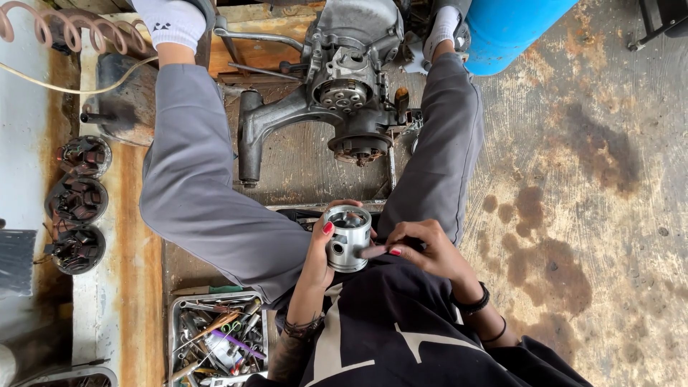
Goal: The person cleans a metal engine piston using a wire brush, scrubbing the exterior sides and the interior surface. The person holds the piston in one hand and brushes it with the other while sitting on the floor.
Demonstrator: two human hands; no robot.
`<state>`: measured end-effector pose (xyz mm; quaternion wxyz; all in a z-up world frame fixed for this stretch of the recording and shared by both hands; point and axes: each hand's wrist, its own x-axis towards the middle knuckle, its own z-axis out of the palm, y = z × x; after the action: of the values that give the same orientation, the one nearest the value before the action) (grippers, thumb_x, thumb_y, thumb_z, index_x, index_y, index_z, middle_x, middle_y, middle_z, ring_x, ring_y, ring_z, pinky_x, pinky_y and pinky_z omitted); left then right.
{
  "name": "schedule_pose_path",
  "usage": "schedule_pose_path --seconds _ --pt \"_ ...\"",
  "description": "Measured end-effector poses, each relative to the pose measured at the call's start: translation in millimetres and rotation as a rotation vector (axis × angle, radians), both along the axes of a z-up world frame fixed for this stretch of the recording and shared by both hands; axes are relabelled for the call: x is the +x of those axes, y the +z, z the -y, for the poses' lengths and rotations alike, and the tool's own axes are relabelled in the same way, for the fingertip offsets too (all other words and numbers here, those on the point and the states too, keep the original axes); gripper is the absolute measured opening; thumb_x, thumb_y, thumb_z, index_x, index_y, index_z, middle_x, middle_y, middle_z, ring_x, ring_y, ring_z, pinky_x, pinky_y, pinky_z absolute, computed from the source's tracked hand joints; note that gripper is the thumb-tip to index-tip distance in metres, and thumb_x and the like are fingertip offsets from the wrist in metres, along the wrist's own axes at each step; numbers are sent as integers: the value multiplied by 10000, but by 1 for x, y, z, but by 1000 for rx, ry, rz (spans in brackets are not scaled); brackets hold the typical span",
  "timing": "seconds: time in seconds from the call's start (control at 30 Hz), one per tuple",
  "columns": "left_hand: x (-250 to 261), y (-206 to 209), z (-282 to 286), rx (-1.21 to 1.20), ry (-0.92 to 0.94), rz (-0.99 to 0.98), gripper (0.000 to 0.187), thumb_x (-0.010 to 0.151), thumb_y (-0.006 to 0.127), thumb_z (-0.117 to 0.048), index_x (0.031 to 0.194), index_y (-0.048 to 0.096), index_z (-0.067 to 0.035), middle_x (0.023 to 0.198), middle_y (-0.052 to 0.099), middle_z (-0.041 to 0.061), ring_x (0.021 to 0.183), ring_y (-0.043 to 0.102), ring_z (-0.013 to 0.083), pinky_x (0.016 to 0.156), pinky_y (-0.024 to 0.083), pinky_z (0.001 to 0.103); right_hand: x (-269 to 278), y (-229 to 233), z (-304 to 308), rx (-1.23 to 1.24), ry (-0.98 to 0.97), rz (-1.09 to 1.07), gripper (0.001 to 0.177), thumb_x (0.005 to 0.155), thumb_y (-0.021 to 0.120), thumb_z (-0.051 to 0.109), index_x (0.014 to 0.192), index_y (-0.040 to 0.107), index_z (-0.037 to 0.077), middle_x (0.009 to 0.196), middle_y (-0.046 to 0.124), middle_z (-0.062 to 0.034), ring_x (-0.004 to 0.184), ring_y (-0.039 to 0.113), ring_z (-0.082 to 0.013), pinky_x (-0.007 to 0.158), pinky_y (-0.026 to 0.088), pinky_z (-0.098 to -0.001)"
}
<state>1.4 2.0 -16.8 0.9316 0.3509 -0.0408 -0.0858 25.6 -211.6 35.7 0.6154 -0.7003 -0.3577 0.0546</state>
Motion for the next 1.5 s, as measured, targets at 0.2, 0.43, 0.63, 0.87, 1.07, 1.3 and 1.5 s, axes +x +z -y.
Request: schedule_pose_path --seconds 0.2,0.43,0.63,0.87,1.07,1.3,1.5 --pt "-2 14 2 19 33 -15 741 872 634 -541 1265 520 77 886 687 297 794 736 345 657 590 388 1 -7 6 34 -75 22 139 967 672 130 899 725 20 600 579 -64 451 472 -150 437 386 -265" --pt "-3 18 5 0 43 -11 751 859 660 -539 1260 531 83 896 683 265 824 722 318 657 584 376 1 -1 0 50 -46 48 138 967 672 123 896 717 13 588 558 -59 434 447 -150 415 362 -262" --pt "-4 20 -5 84 64 129 749 905 568 -539 1291 492 99 817 671 296 686 721 311 588 573 368 -5 1 -14 92 19 65 131 961 689 131 905 727 19 589 567 -75 422 467 -166 420 373 -267" --pt "-7 20 -12 81 91 190 783 900 560 -578 1278 486 103 808 668 313 670 728 339 573 560 359 -3 14 -21 107 41 133 119 970 671 104 915 718 10 599 590 -84 433 490 -175 437 392 -274" --pt "-16 27 -11 75 63 204 788 898 565 -580 1286 484 101 874 675 303 797 729 337 629 580 368 -8 13 -23 166 51 123 160 977 665 126 877 710 9 603 604 -76 447 490 -174 446 410 -297" --pt "-15 27 0 -32 -18 221 782 910 553 -569 1295 458 104 849 646 307 710 694 325 563 535 356 -18 4 -8 105 2 192 176 975 680 161 897 716 7 626 619 -65 456 519 -188 457 424 -286" --pt "-21 37 9 44 46 186 743 901 570 -556 1274 496 81 820 693 266 718 749 298 619 602 364 -25 19 -10 46 70 176 178 978 691 172 885 708 21 612 579 -72 445 520 -193 445 427 -294"
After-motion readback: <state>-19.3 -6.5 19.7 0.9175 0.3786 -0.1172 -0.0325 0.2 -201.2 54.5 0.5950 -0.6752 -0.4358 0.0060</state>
